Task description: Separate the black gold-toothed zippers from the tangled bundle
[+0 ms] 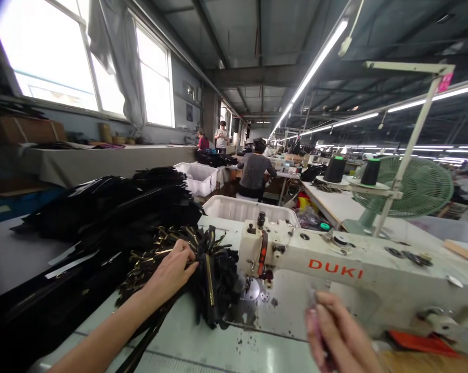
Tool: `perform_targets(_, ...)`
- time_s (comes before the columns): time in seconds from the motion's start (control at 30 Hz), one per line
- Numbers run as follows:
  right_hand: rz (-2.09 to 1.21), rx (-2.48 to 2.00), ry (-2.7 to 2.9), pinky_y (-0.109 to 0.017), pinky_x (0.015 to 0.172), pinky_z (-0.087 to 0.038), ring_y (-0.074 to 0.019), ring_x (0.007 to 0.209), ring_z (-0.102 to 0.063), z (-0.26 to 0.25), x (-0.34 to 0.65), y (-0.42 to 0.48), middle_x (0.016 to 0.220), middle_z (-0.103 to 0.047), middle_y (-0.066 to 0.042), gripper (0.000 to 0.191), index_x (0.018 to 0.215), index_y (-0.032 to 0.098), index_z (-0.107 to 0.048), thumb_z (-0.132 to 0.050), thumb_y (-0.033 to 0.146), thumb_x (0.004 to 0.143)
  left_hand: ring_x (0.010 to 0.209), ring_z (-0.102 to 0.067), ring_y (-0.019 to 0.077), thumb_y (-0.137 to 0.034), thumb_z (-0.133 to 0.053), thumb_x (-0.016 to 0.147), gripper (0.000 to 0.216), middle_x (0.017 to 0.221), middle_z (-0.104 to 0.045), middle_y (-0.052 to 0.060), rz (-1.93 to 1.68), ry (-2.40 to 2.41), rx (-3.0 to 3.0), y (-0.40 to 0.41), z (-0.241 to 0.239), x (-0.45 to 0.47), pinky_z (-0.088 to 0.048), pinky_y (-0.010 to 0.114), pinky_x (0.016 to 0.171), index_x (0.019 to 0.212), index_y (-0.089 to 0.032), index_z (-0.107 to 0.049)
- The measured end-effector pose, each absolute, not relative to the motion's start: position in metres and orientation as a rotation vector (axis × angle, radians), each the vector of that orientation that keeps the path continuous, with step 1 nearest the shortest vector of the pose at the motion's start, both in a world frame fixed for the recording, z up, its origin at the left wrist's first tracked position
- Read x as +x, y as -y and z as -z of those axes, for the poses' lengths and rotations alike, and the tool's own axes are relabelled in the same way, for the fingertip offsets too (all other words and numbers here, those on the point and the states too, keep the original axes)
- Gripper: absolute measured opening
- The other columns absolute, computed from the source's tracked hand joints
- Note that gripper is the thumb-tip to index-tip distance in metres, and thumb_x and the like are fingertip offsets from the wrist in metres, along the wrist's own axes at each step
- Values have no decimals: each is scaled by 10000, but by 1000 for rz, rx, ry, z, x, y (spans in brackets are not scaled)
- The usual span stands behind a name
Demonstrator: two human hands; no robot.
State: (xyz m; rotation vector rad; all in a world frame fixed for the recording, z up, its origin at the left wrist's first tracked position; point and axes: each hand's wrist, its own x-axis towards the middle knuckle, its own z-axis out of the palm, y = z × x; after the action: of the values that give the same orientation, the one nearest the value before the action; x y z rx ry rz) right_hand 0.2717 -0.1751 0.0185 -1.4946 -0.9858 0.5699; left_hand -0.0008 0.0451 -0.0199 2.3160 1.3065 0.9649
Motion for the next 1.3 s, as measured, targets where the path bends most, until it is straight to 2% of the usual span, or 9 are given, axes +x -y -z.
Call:
perform_targets(0.1,-806,-1378,1247,-236,499,-373,-119,522,-449,-19,193,135,616,-485,42,446,1010,223,-619,-527,646,902,794,-526,200,-85,-572,743,154,941,-431,33,-890,-1368,2339,-49,18,0,-448,364,803,734,-207,-479)
perform_targets(0.27,-563,-1546,1659,-247,651,-424,-175,728,-601,-31,126,42,755,-632,8,114,915,223,-712,-694,306,838,767,-560,174,-57,-585,718,173,921,-457,20,-838,-1383,2316,-47,24,-10,-465,301,723,760,-200,-498)
perform_targets(0.47,-417,-1751,1638,-369,895,-462,-292,1004,-667,10,137,15,1068,-717,-101,522,1224,230,-684,-513,-23,801,806,-586,155,-68,-569,749,354,1037,-479,33,-841,-1301,2349,-53,21,-14,-494,271,749,1071,-215,-558)
perform_targets(0.53,-416,-1734,1600,-342,970,-444,-264,1087,-648,21,140,20,1164,-704,-86,542,1266,207,-654,-483,-26,808,850,-595,164,-120,-559,812,363,1079,-473,33,-787,-1194,2425,-57,14,-14,-484,297,824,1148,-258,-575)
perform_targets(0.63,-474,-1659,1505,-303,999,-434,-224,1117,-639,28,145,22,1221,-689,-47,479,1250,204,-660,-470,26,849,831,-595,189,-180,-452,903,195,1039,-484,35,-728,-1083,2526,-63,4,-14,-462,325,785,969,-244,-625)
perform_targets(0.87,-530,-1706,1472,-262,705,-486,-209,795,-682,20,158,18,897,-746,-4,363,1116,236,-712,-577,98,809,823,-561,188,-207,-336,971,221,956,-521,20,-818,-1053,2521,-59,-4,-26,-439,325,770,839,-224,-513)
perform_targets(1.0,-432,-1813,1519,-318,752,-460,-263,858,-691,7,147,26,879,-746,-56,208,1009,236,-736,-579,177,886,963,-531,227,-266,-621,871,109,1004,-527,22,-834,-1095,2488,-41,1,-28,-426,375,883,812,-215,-546)
perform_targets(1.17,-361,-1934,1575,-416,715,-445,-394,851,-681,-4,127,7,837,-719,-204,223,754,143,-715,-684,338,855,979,-480,292,-175,-810,648,325,990,-505,47,-915,-1225,2439,-25,12,-19,-398,474,901,808,-196,-528)
perform_targets(1.3,-478,-1809,1615,-325,696,-451,-283,806,-679,-5,131,-11,763,-712,-110,151,660,168,-637,-710,213,785,977,-513,278,-121,-803,619,346,1001,-509,51,-948,-1232,2339,-27,29,-21,-438,450,883,843,-185,-548)
